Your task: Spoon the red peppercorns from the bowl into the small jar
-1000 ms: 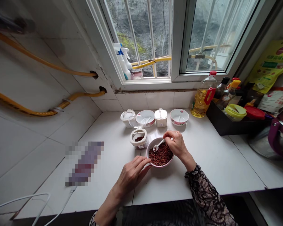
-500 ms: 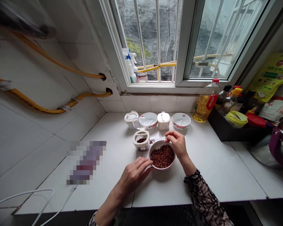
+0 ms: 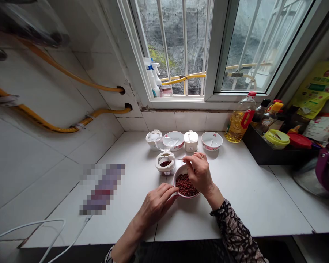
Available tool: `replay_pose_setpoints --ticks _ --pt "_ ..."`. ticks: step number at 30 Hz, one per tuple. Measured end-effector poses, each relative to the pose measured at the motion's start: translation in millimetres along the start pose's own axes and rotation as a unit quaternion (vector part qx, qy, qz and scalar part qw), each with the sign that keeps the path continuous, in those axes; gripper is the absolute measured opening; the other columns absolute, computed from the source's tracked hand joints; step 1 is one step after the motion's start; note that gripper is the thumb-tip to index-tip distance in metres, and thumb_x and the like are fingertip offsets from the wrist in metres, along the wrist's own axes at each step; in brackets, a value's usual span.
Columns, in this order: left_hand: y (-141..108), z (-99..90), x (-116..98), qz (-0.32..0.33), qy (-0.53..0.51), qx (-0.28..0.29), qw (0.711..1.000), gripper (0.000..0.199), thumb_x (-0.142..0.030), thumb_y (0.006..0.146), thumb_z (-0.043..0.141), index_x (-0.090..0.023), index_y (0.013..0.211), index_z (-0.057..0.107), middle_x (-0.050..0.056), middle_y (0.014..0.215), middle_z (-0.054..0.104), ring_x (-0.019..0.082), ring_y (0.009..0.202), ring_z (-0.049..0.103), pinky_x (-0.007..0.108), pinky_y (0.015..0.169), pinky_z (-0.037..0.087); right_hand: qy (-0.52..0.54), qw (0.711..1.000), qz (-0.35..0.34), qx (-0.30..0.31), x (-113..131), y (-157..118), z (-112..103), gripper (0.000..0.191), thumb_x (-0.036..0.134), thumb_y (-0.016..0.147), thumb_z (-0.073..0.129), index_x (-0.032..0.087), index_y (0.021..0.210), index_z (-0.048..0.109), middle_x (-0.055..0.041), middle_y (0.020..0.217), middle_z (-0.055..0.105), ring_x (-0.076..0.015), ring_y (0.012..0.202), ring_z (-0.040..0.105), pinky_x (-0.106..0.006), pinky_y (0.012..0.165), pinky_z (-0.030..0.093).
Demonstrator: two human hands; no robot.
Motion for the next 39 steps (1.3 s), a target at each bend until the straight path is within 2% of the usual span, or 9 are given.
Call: replay_pose_setpoints --ticks 3,7,13,18,23,26,28,32,39 --pt "-1 0.4 1 0.002 -0.005 0.001 1.0 0.013 -0.018 0.101 0.048 -0.017 0.11 0.057 0.005 0.086 0.068 0.017 0.074 0.063 0.026 0.062 0.052 0.002 0.998 0.056 -0.025 -16 -2 -16 0.016 0.014 0.087 0.052 0.023 0.084 0.065 -0.0026 0.07 0.068 -0.0222 0.076 0.062 -0.038 0.077 0.048" --pt "-3 1.2 2 0.002 -0.018 -0.001 1.0 0.014 -0.018 0.1 0.049 -0.017 0.112 0.057 0.006 0.089 0.068 0.017 0.076 0.065 0.026 0.064 0.053 -0.046 0.996 0.082 0.003 -34 -5 -20 0.019 0.013 0.081 0.049 0.024 0.073 0.063 -0.0016 0.066 0.065 -0.0206 0.068 0.059 -0.037 0.075 0.047" --pt "-3 0.4 2 0.006 -0.021 0.001 1.0 0.015 -0.017 0.099 0.05 -0.016 0.112 0.057 0.007 0.091 0.069 0.017 0.077 0.065 0.026 0.065 0.053 -0.066 0.993 0.063 0.08 -38 -9 -1 0.018 0.011 0.08 0.05 0.022 0.075 0.064 -0.0029 0.072 0.071 -0.0205 0.071 0.062 -0.038 0.084 0.044" --pt "-3 0.0 2 0.004 -0.015 0.0 1.0 0.015 -0.018 0.099 0.05 -0.017 0.112 0.057 0.007 0.09 0.069 0.017 0.076 0.065 0.026 0.064 0.054 -0.026 0.987 0.089 0.135 -40 -15 15 0.021 0.008 0.078 0.049 0.021 0.075 0.064 -0.0006 0.071 0.072 -0.0176 0.068 0.063 -0.038 0.088 0.043" --pt "-4 1.7 3 0.0 -0.017 0.007 1.0 0.015 -0.018 0.099 0.05 -0.017 0.112 0.058 0.007 0.091 0.069 0.017 0.078 0.066 0.026 0.067 0.055 0.002 0.984 0.148 0.096 -51 -16 10 0.021 0.012 0.077 0.049 0.022 0.07 0.066 0.0004 0.064 0.07 -0.0194 0.072 0.065 -0.037 0.088 0.045" --pt "-4 2.2 3 0.002 -0.016 0.006 1.0 0.015 -0.018 0.099 0.05 -0.017 0.111 0.058 0.007 0.091 0.069 0.017 0.078 0.066 0.027 0.066 0.055 0.026 0.977 0.195 0.077 -58 -15 6 0.02 0.016 0.075 0.049 0.022 0.067 0.066 0.0017 0.055 0.066 -0.0187 0.064 0.063 -0.036 0.083 0.047" --pt "-4 2.4 2 0.004 -0.014 0.005 1.0 0.014 -0.018 0.1 0.049 -0.017 0.111 0.057 0.007 0.091 0.069 0.018 0.078 0.066 0.027 0.066 0.055 0.059 0.97 0.226 0.069 -60 -15 4 0.019 0.017 0.074 0.049 0.022 0.066 0.065 0.002 0.053 0.064 -0.0173 0.058 0.061 -0.033 0.074 0.049" --pt "-4 2.3 2 0.005 -0.012 0.005 1.0 0.014 -0.019 0.101 0.048 -0.017 0.111 0.057 0.007 0.091 0.069 0.017 0.078 0.066 0.026 0.066 0.054 0.131 0.948 0.284 0.061 -63 -17 7 0.017 0.02 0.071 0.048 0.021 0.066 0.065 0.0025 0.051 0.062 -0.0156 0.051 0.058 -0.028 0.058 0.046" --pt "-2 0.5 1 0.007 -0.014 -0.003 1.0 0.013 -0.019 0.101 0.048 -0.016 0.109 0.058 0.006 0.089 0.068 0.017 0.077 0.065 0.027 0.065 0.053 0.229 0.894 0.384 0.022 -77 -22 8 0.014 0.028 0.067 0.055 0.02 0.066 0.066 0.0016 0.051 0.063 -0.0157 0.052 0.059 -0.03 0.061 0.05"
Point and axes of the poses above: each hand's wrist, its own y-axis towards the middle knuckle, its own z-axis out of the palm, x = y × z, the point moved 7 cm from there along y, towards the middle knuckle
